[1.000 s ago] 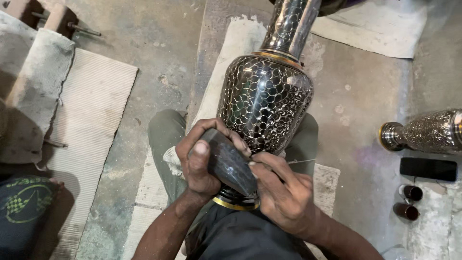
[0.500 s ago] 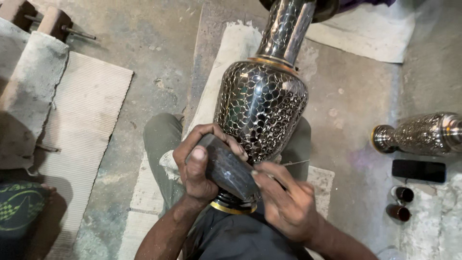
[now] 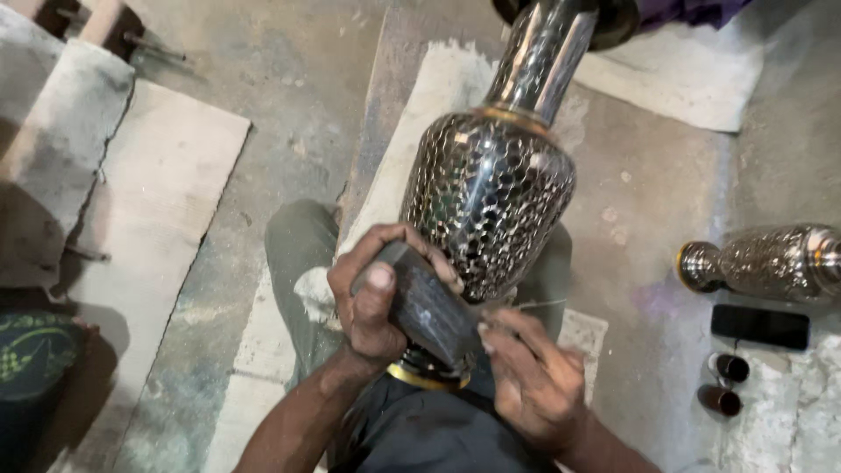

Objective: The person sits on the floor holding a chisel against the engraved surface of a metal vase and strikes it with a wooden mallet to work the decorative pattern. They then rub the vase body with a stone block before resuming chisel-and-mallet work on the pattern.

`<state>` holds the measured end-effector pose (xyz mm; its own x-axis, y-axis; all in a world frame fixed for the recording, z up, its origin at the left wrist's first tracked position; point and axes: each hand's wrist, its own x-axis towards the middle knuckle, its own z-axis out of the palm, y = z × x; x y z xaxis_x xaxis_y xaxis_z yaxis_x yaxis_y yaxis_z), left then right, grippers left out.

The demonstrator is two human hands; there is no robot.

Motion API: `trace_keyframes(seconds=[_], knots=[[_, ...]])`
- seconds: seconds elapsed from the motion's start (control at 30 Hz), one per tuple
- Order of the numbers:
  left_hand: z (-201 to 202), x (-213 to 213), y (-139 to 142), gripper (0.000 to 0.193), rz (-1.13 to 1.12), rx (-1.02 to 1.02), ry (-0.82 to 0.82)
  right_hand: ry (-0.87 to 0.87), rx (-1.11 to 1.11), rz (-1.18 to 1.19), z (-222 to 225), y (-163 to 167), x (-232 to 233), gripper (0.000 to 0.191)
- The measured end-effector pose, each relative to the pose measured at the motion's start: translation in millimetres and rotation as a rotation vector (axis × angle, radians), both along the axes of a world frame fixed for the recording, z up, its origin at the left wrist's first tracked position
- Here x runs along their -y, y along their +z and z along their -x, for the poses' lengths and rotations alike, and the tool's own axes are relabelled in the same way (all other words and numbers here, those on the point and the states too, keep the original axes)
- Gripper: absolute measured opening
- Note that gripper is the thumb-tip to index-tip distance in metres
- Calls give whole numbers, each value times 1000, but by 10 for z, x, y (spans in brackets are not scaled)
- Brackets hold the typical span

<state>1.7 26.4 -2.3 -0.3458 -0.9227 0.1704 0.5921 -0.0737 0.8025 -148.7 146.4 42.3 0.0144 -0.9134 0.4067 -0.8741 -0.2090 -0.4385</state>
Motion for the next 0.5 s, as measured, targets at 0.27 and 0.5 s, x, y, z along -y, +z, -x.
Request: trace_keyframes(seconds=[0.27,0.5], knots=[[20,8,-49,59,-8,-62,-24,43,43,7,-1,-21,-4,34],[-1,3,-38,59,-20,-16,-40,110,50,9,4,-27,24,35]])
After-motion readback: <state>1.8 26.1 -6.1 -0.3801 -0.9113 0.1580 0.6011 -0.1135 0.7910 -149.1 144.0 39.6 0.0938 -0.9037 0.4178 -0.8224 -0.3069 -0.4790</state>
